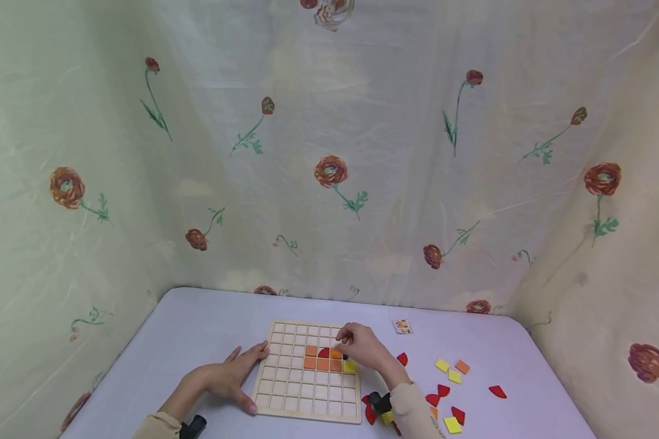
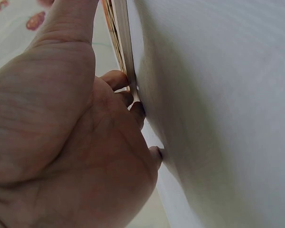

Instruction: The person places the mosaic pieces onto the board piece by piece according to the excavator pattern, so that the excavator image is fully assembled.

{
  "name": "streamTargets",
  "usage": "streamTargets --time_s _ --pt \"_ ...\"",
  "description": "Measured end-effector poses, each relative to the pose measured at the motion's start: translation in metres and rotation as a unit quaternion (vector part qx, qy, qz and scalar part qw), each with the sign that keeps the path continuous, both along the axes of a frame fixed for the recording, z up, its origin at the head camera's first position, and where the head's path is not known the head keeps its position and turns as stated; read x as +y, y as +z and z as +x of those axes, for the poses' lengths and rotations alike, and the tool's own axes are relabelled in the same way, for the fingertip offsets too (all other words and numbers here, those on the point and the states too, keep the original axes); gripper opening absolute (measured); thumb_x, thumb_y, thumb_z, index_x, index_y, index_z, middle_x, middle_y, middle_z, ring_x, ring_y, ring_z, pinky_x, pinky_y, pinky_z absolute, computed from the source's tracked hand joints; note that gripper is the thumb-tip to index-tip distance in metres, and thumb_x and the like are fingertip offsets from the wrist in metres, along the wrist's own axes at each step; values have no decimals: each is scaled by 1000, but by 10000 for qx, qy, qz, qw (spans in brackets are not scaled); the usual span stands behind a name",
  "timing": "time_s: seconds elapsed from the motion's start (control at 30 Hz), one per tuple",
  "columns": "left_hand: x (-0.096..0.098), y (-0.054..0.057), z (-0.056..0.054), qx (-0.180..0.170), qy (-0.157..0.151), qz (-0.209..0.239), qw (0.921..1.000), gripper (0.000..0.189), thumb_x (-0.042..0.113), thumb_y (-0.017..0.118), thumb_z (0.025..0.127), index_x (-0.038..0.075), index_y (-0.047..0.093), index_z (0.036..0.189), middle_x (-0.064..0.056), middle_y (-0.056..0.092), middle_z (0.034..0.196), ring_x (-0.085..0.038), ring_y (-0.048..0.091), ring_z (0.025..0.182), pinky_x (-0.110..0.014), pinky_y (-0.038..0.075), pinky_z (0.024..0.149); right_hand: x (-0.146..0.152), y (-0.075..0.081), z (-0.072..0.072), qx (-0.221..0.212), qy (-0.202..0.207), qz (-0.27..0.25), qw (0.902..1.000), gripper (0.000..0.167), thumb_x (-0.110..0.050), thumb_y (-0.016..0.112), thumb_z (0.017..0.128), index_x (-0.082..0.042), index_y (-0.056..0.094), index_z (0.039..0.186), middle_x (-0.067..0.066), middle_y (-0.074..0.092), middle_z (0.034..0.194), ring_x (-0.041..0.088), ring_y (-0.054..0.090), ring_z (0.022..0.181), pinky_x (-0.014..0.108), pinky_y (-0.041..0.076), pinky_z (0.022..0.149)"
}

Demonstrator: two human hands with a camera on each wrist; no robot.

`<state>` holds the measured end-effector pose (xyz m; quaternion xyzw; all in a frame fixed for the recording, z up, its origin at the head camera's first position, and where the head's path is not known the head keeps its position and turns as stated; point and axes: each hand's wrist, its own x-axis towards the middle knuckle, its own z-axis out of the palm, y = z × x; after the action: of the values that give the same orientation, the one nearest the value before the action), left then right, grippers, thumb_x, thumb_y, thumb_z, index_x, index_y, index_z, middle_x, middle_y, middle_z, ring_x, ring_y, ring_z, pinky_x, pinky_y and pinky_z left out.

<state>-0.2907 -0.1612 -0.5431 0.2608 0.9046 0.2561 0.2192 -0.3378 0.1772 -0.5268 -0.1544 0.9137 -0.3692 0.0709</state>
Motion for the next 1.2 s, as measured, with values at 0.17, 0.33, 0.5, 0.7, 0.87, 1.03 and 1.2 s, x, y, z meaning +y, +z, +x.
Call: streamTargets --time_s 0.17,0.33,0.5,0.7,0.87,1.03,1.2 --pt "0 1 1 -26 41 -41 10000 119 54 84 63 7 20 152 -14 6 163 -33 7 150 -59 -3 120 35 3 6 -212 -1023 363 9939 19 -24 71 87 -10 59 91 2 56 79 15 50 71 25 41 57" --pt "-1 3 2 -61 76 -14 10000 117 52 84 63 7 23 151 -15 5 163 -33 7 150 -58 -4 120 69 6 13 -562 -1734 939 9788 24 -26 70 88 -5 58 89 5 55 75 17 50 69 25 40 57" --pt "-1 5 3 -41 70 10 10000 117 51 85 64 6 22 152 -15 5 163 -34 7 150 -59 -4 120 84 9 19 -930 -2046 1376 9646 30 -23 66 90 6 62 93 10 57 73 19 52 67 24 41 56" --pt "-1 7 4 -54 27 47 10000 117 50 85 64 6 21 152 -15 5 163 -34 7 150 -59 -4 120 93 1 20 -1018 -2217 1259 9616 27 -19 67 88 7 61 92 10 58 74 18 52 66 23 41 55" --pt "1 7 4 -33 12 45 10000 116 49 85 65 6 22 152 -15 6 163 -34 7 150 -59 -3 120 98 -4 17 -896 -2195 1168 9644 23 -18 68 86 4 61 87 9 58 74 19 52 68 24 43 57" --pt "1 6 3 -12 9 4 10000 116 51 84 64 6 22 152 -15 6 163 -34 7 150 -59 -3 120 107 -7 12 -581 -1681 1048 9785 12 -6 69 83 -1 63 91 7 58 80 19 51 74 26 45 62" --pt "1 2 2 14 -30 12 10000 118 52 84 64 6 20 152 -15 6 163 -34 8 150 -60 -3 120 117 -14 5 -548 -1062 906 9887 18 4 68 80 -7 66 94 4 56 84 18 49 78 27 42 65"
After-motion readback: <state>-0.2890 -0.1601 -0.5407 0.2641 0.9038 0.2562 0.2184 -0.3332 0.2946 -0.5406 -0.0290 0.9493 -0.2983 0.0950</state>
